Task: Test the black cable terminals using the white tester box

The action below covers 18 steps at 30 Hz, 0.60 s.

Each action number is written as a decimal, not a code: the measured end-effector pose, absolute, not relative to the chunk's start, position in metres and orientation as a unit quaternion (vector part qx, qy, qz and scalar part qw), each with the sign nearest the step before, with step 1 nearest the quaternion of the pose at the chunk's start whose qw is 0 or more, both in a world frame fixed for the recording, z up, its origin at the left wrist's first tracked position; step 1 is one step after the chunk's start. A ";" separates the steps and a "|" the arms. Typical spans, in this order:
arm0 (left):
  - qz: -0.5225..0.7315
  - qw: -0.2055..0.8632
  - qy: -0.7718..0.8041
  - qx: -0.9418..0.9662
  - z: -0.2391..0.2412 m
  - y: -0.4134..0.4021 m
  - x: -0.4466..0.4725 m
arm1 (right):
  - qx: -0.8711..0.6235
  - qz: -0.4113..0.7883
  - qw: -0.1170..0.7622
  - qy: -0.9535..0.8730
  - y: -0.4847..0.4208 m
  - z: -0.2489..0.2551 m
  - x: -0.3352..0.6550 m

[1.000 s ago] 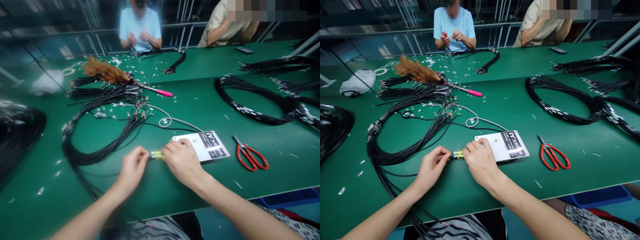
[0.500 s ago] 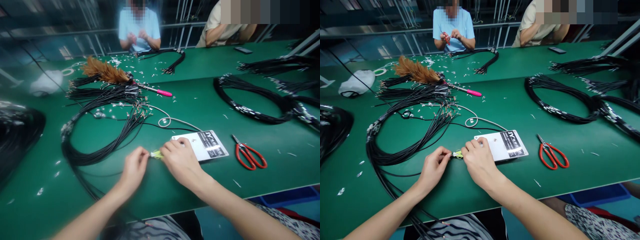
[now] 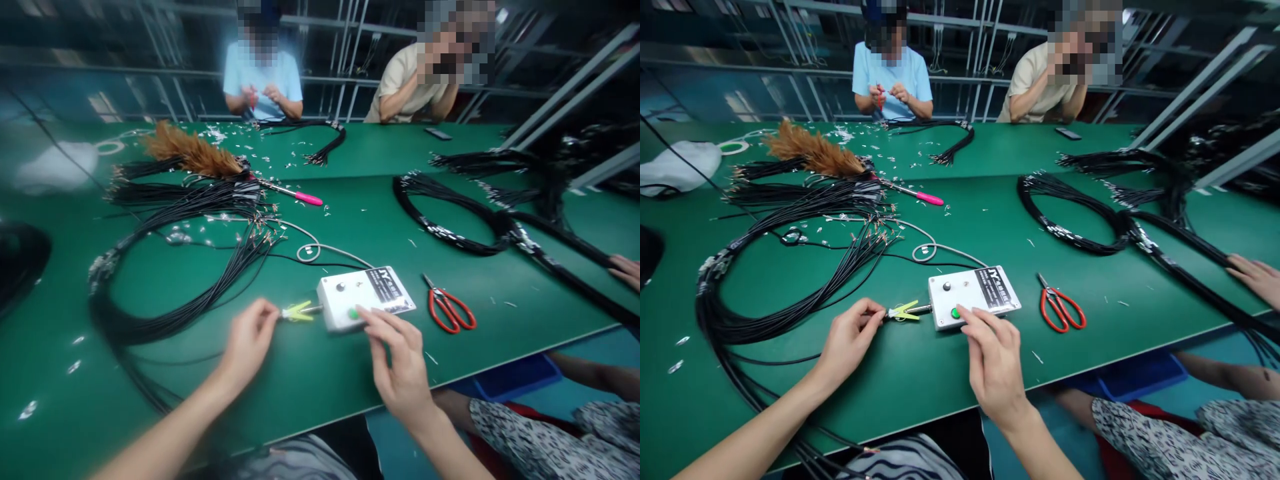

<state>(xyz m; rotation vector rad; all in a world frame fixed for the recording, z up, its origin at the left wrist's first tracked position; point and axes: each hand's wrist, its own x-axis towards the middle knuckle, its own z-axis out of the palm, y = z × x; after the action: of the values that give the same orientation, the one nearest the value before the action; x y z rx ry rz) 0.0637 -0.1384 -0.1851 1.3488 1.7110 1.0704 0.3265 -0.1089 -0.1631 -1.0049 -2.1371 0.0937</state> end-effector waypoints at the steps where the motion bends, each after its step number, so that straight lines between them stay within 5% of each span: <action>1: 0.413 0.347 0.660 0.523 -0.186 -0.138 0.064 | -0.389 0.028 0.372 -0.842 -0.113 -0.168 0.325; 9: 0.413 0.321 0.671 0.526 -0.186 -0.144 0.051 | -0.396 -0.061 0.388 -0.830 -0.106 -0.187 0.322; 18: 0.505 0.313 0.626 0.504 -0.180 -0.145 0.041 | -0.347 0.065 0.408 -0.842 -0.139 -0.191 0.307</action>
<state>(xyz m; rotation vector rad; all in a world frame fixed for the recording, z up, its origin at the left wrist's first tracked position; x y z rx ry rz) 0.0411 -0.1450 -0.1798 1.3291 1.6522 1.3331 0.3070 -0.1387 -0.1911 -0.8754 -2.1218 0.1640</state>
